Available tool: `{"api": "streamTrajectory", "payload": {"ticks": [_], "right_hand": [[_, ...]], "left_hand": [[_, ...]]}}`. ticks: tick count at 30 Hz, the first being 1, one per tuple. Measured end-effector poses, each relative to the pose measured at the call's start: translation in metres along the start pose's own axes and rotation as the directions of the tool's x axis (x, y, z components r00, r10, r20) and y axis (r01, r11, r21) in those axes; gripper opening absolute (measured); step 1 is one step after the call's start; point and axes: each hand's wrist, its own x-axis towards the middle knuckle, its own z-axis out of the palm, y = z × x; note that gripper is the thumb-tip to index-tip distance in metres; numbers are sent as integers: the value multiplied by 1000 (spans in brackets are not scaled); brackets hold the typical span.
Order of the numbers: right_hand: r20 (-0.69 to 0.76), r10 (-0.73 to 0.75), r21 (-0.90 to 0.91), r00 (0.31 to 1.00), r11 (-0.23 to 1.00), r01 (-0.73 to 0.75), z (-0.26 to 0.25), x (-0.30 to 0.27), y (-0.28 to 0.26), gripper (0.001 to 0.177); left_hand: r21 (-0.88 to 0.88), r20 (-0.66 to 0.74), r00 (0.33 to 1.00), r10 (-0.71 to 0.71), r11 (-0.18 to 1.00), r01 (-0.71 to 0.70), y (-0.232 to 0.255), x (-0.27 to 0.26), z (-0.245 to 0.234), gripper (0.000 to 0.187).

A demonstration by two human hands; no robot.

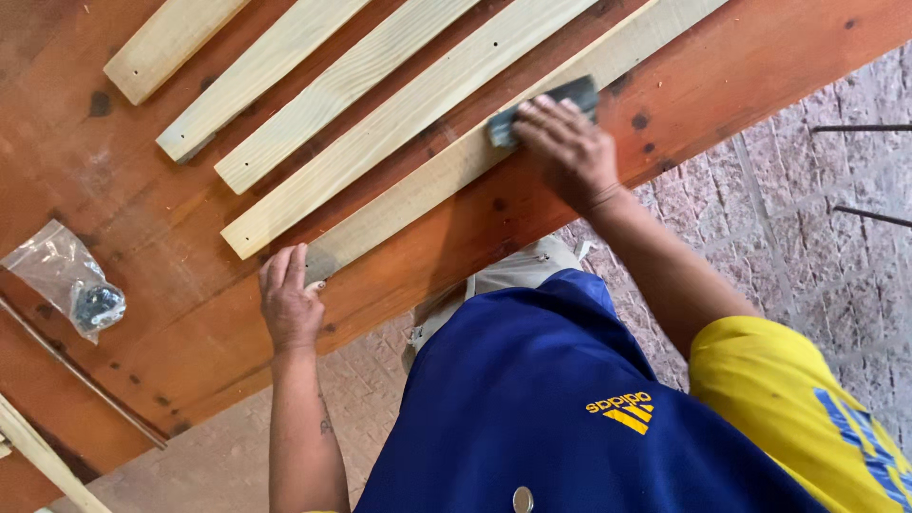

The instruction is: The person sands several wooden planks by hand using a piece of sandpaper on a large wooden table.

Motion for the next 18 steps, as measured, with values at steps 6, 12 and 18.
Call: {"api": "streamTrajectory", "payload": {"ticks": [6,12,18], "right_hand": [[48,-48,74,998,996,44,-23,17,-8,38],[27,-205,-164,978,964,207,7,27,-69,32],[24,-380,128,925,918,374,45,48,-216,31]], "left_hand": [[-50,58,997,-59,997,62,25,10,-26,67],[-167,-76,997,19,985,-32,2,3,-13,81],[-113,-60,996,64,991,-70,-21,-2,15,93]]}}
